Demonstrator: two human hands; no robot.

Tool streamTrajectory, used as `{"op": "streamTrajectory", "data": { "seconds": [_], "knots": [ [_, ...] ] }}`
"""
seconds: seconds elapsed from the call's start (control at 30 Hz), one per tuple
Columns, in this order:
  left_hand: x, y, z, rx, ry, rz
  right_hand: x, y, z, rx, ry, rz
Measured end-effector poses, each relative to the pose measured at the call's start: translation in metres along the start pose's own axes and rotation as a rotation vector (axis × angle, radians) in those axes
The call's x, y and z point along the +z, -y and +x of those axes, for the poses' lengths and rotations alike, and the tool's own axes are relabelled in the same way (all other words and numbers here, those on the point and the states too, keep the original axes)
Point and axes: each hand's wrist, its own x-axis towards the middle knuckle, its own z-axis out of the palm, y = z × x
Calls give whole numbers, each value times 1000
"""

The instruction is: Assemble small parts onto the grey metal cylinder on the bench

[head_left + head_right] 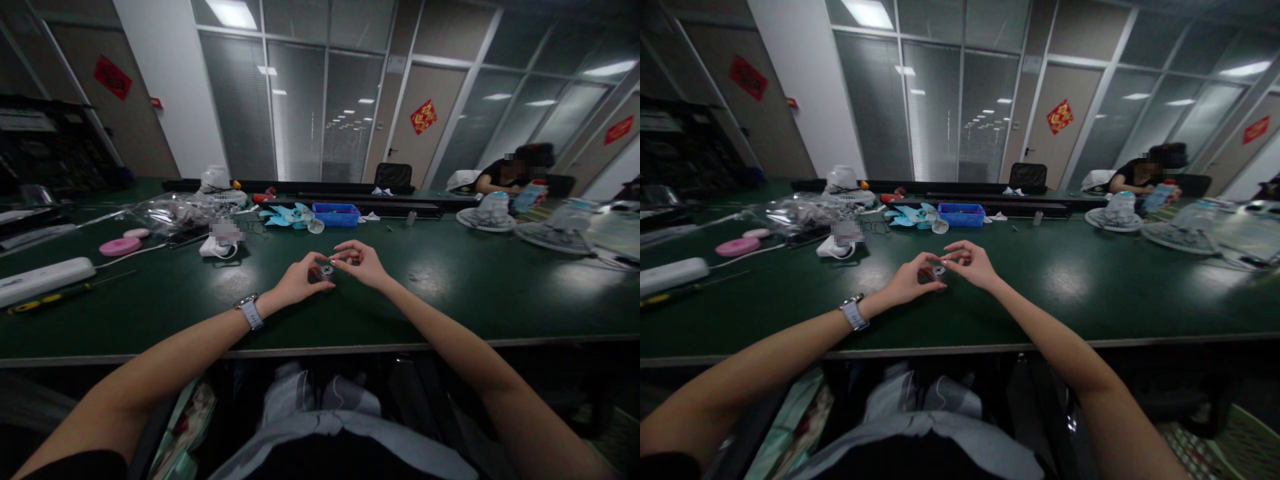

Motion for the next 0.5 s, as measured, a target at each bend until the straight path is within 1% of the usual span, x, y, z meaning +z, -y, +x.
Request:
{"op": "streamTrajectory", "data": {
  "seconds": [0.13, 0.37, 0.5],
  "knots": [
    [1, 0, 0, 6, -1, -12, 9, 5, -1, -19, 55, 8],
    [0, -1, 0, 8, -1, -6, 11, 3, -1, -13, 64, 1],
    [0, 0, 0, 4, 0, -11, 11, 4, -2, 35, 40, 34]
  ]
}}
